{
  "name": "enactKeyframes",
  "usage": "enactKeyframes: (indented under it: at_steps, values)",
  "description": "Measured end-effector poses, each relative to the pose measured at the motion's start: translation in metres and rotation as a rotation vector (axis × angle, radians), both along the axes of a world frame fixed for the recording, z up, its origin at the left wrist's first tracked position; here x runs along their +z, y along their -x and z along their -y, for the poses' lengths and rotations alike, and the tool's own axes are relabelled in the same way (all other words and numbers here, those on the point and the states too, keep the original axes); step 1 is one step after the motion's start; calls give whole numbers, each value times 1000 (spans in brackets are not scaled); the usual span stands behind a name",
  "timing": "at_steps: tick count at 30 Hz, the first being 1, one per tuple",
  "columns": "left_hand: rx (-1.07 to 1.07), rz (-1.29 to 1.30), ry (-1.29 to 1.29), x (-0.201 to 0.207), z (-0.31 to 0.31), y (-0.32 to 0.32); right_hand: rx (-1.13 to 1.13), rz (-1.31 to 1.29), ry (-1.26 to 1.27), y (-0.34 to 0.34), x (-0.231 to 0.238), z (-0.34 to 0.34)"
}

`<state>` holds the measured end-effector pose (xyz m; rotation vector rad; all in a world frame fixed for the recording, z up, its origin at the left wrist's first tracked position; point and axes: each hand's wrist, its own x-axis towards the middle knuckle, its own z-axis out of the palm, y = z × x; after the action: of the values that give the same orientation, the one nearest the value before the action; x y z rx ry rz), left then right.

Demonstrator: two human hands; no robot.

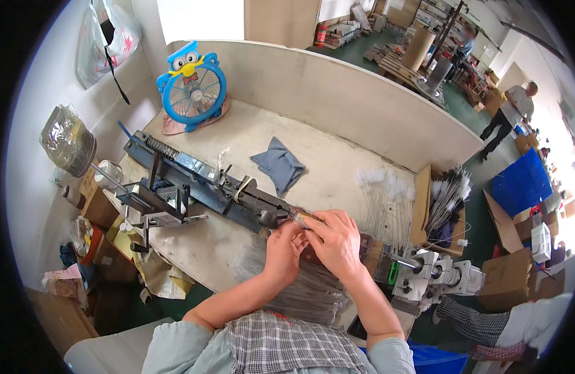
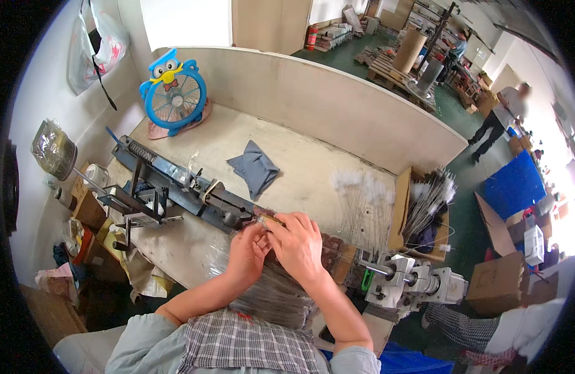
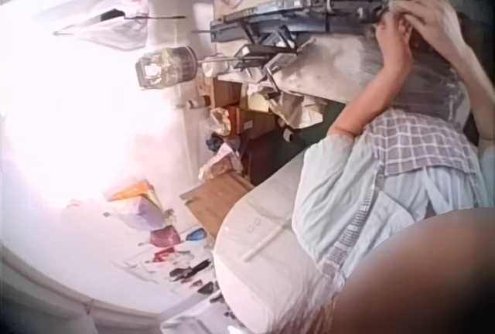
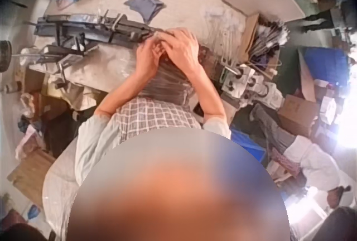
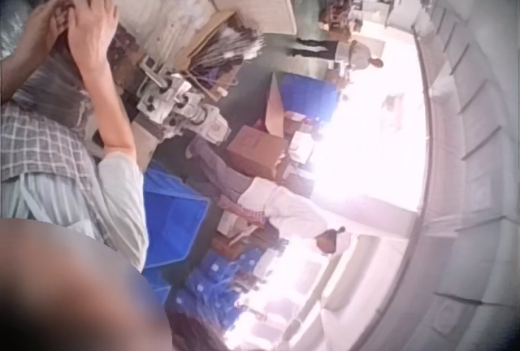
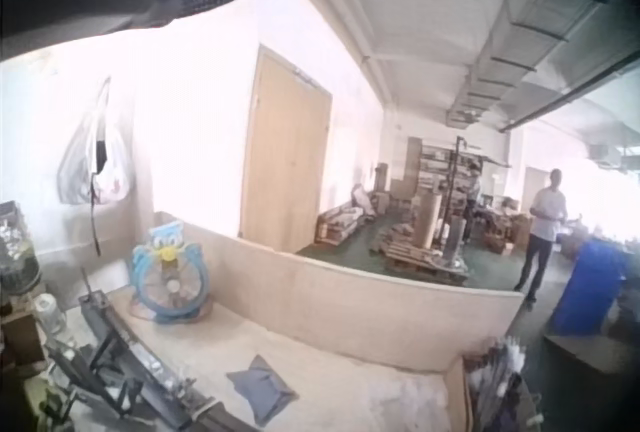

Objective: Manually assembling components of a small pump or sprayer mechanism using a specialized jig.

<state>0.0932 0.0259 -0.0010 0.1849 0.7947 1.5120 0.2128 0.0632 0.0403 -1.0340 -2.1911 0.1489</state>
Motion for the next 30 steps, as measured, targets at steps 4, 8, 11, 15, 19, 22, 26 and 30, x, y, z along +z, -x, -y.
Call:
enactKeyframes:
  at_steps: [4,8,11,15,19,22,26,30]
  values:
    - [47,64,6,-2,1,-1,-39,-66,18,8,6,3]
    - [22,45,-3,-7,-1,0,-88,-63,5,15,0,6]
    - [40,22,20,3,0,-4,-157,-53,-42,12,-3,8]
    - [45,11,5,10,2,-4,-152,-37,-66,5,-3,11]
    - [44,-28,-6,11,1,-5,-129,-21,-60,2,-4,9]
    - [40,-17,4,7,0,-5,-128,-17,-66,-1,-5,7]
    - [37,-18,12,15,-1,-8,-124,-17,-66,-4,-6,6]
    - [32,-39,2,18,-1,-8,-106,-22,-56,-4,-6,4]
